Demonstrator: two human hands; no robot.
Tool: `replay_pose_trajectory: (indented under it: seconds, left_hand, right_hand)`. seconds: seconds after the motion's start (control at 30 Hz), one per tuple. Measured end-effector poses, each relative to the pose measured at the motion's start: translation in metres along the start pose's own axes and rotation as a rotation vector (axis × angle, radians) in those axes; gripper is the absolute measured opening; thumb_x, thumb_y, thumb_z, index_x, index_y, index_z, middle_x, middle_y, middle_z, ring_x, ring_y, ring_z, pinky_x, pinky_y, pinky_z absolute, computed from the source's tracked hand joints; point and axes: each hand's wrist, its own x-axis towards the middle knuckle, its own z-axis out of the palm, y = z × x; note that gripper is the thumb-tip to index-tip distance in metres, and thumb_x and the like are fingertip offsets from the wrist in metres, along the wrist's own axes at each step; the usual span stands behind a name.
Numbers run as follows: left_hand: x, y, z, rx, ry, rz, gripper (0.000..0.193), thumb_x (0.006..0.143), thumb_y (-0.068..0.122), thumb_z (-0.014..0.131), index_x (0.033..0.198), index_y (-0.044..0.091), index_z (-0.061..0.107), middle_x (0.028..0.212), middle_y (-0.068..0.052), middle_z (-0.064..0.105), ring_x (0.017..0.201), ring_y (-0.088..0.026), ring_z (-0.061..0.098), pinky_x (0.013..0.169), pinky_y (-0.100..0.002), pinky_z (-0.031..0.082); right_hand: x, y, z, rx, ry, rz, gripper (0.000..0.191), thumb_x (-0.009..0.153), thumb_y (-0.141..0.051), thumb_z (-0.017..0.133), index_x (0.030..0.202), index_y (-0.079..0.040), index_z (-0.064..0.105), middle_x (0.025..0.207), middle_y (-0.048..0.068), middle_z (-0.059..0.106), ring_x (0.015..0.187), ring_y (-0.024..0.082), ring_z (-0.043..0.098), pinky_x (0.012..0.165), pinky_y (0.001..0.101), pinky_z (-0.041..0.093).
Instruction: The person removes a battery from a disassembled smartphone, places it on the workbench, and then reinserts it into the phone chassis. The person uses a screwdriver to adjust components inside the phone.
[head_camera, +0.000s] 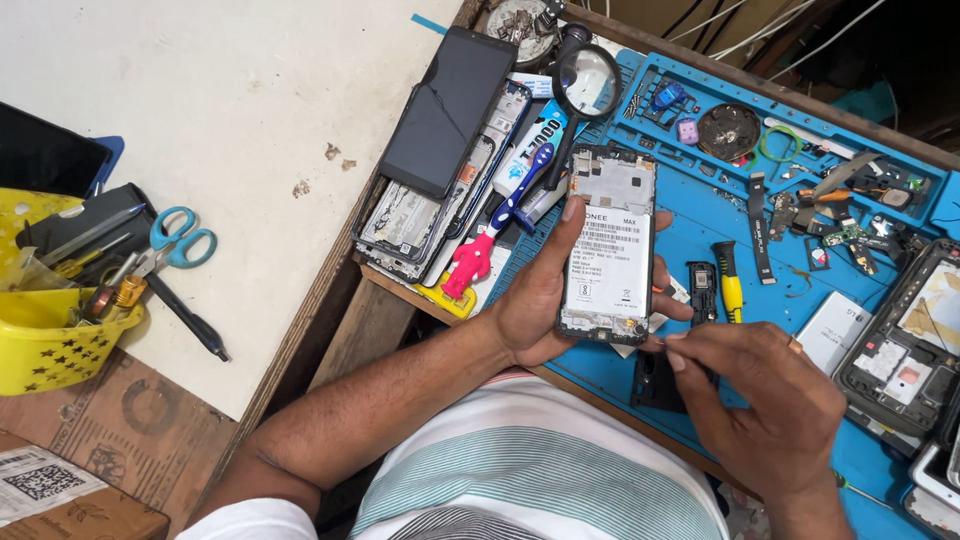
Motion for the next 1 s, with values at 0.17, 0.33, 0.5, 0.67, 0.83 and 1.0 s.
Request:
replay_pose_trajectory:
  seconds: [0.17, 0.33, 0.5, 0.67, 0.83, 1.0]
  left_hand:
    - [0.000, 0.001, 0.001, -0.006, 0.035, -0.019, 0.092, 0.103, 0.078, 0.027, 0.163, 0.007, 0.031, 0.118, -0.015, 0.062, 0.122, -0.042, 0.065, 0.096, -0.056, 0.061]
    - [-0.001, 0.001, 0.003, -0.033, 0.034, 0.008, 0.087, 0.107, 0.075, 0.027, 0.160, 0.007, 0.034, 0.117, -0.015, 0.063, 0.118, -0.046, 0.067, 0.094, -0.055, 0.061]
    - [-0.001, -0.005, 0.009, 0.070, 0.145, 0.054, 0.075, 0.110, 0.066, 0.028, 0.160, 0.009, 0.031, 0.112, -0.016, 0.061, 0.111, -0.046, 0.068, 0.090, -0.052, 0.062]
    - [0.000, -0.009, 0.014, 0.113, 0.258, 0.124, 0.067, 0.109, 0.061, 0.028, 0.154, 0.012, 0.031, 0.110, -0.014, 0.059, 0.107, -0.046, 0.068, 0.086, -0.051, 0.064]
    - [-0.004, -0.010, 0.021, -0.069, 0.245, 0.158, 0.066, 0.114, 0.062, 0.028, 0.149, 0.006, 0.036, 0.112, -0.014, 0.062, 0.111, -0.046, 0.069, 0.095, -0.051, 0.061]
    - [-0.007, -0.015, 0.027, -0.082, 0.254, 0.150, 0.064, 0.113, 0.062, 0.029, 0.152, 0.011, 0.037, 0.110, -0.012, 0.063, 0.112, -0.044, 0.067, 0.098, -0.054, 0.058]
  right_hand:
    - [0.001, -0.007, 0.004, -0.178, 0.031, -0.123, 0.019, 0.081, 0.000, 0.084, 0.097, -0.004, 0.076, 0.093, 0.007, 0.071, 0.080, 0.021, 0.069, 0.073, 0.0331, 0.056]
    - [0.000, -0.012, 0.004, -0.337, 0.017, -0.231, 0.017, 0.085, -0.001, 0.085, 0.100, -0.004, 0.078, 0.089, 0.004, 0.067, 0.079, 0.021, 0.067, 0.070, 0.0338, 0.054]
    - [-0.002, -0.012, 0.010, -0.460, 0.031, -0.305, 0.023, 0.081, 0.005, 0.080, 0.102, -0.004, 0.079, 0.082, 0.004, 0.063, 0.075, 0.022, 0.065, 0.068, 0.0339, 0.055]
    - [-0.007, -0.009, 0.024, -0.469, 0.112, -0.262, 0.018, 0.088, 0.005, 0.082, 0.104, -0.003, 0.080, 0.080, 0.004, 0.059, 0.072, 0.021, 0.060, 0.067, 0.0343, 0.052]
    - [-0.012, -0.006, 0.029, -0.455, 0.189, -0.290, 0.014, 0.089, 0.005, 0.082, 0.100, -0.002, 0.077, 0.081, 0.004, 0.058, 0.073, 0.020, 0.059, 0.068, 0.0336, 0.052]
    - [-0.012, -0.008, 0.028, -0.435, 0.170, -0.268, 0.017, 0.085, 0.006, 0.082, 0.098, -0.003, 0.078, 0.079, 0.004, 0.059, 0.072, 0.020, 0.061, 0.068, 0.0343, 0.053]
